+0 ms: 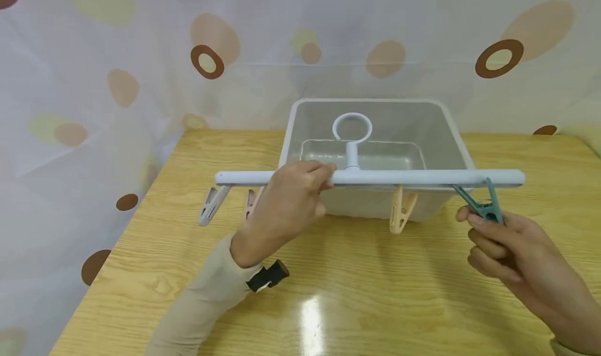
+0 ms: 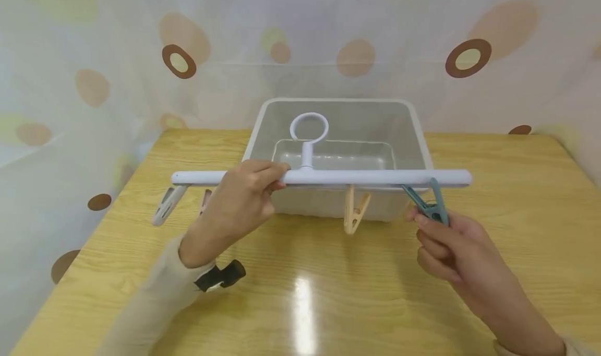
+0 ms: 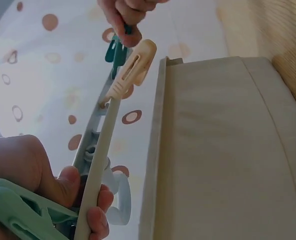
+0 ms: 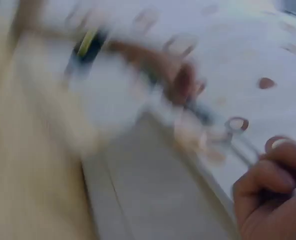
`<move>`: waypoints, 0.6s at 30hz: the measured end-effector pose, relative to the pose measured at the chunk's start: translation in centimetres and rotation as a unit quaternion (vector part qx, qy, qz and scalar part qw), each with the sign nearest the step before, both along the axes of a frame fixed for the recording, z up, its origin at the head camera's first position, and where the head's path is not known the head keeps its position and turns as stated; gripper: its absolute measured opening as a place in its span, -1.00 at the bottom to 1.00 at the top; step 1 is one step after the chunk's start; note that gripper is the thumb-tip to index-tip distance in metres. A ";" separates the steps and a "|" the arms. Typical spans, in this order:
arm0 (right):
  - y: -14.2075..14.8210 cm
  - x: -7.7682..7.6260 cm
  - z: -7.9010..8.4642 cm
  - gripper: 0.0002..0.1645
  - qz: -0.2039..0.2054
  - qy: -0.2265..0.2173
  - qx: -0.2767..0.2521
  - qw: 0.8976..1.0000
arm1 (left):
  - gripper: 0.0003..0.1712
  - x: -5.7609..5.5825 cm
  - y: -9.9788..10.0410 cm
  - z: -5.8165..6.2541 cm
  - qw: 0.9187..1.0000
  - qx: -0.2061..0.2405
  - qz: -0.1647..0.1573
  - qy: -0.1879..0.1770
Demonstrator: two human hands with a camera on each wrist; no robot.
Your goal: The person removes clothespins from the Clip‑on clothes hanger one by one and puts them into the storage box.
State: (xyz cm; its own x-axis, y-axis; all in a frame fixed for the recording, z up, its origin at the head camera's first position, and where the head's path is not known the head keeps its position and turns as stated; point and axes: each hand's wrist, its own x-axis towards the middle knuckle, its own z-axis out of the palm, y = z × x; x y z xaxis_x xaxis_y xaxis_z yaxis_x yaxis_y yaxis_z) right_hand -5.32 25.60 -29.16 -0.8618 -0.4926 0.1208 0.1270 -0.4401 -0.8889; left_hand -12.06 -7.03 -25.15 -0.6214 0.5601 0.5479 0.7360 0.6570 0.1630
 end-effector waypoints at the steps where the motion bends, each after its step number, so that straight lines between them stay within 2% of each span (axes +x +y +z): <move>1: -0.4 0.1 0.1 -0.58 -0.046 0.033 0.082 0.995 | -0.66 0.0 -0.1 0.2 1.000 0.002 0.002 0.000; 2: -0.8 0.2 0.3 -0.61 -0.096 0.067 0.170 0.978 | -0.68 0.0 -0.2 0.3 1.000 0.003 0.004 -0.002; 3: -1.1 0.4 0.4 -0.61 -0.139 0.097 0.241 0.956 | -0.68 0.1 -0.2 0.4 1.000 0.003 0.004 -0.007; 4: -1.5 0.5 0.6 -0.59 -0.166 0.120 0.280 0.938 | -0.66 0.2 -0.3 0.5 1.000 0.005 0.004 -0.015; 5: -1.8 0.6 0.7 -0.59 -0.184 0.135 0.295 0.928 | -0.65 0.3 -0.2 0.6 1.000 0.007 0.002 -0.021; 7: -2.4 0.8 1.0 -0.63 -0.222 0.164 0.294 0.915 | -0.61 0.5 -0.1 0.6 0.999 0.009 -0.001 -0.036; 8: -2.8 0.9 1.0 -0.66 -0.251 0.182 0.301 0.902 | -0.59 0.6 -0.1 0.6 0.999 0.010 -0.003 -0.042; 10: -3.5 1.0 1.1 -0.73 -0.313 0.215 0.331 0.864 | -0.55 0.8 0.1 0.6 0.999 0.006 -0.010 -0.048; 13: -4.4 1.1 1.0 -0.84 -0.413 0.249 0.393 0.783 | -0.53 1.2 0.5 0.5 0.999 0.003 -0.022 -0.040; 14: -4.6 1.1 1.0 -0.86 -0.439 0.267 0.419 0.749 | -0.53 1.3 0.6 0.4 0.999 0.001 -0.027 -0.034; 16: -4.8 0.9 0.9 -0.70 -0.471 0.320 0.447 0.690 | -0.53 1.4 0.7 0.4 0.999 0.001 -0.033 -0.026; 18: -4.7 0.6 1.0 -0.46 -0.477 0.400 0.472 0.625 | -0.53 1.4 0.6 0.5 0.999 0.001 -0.024 -0.021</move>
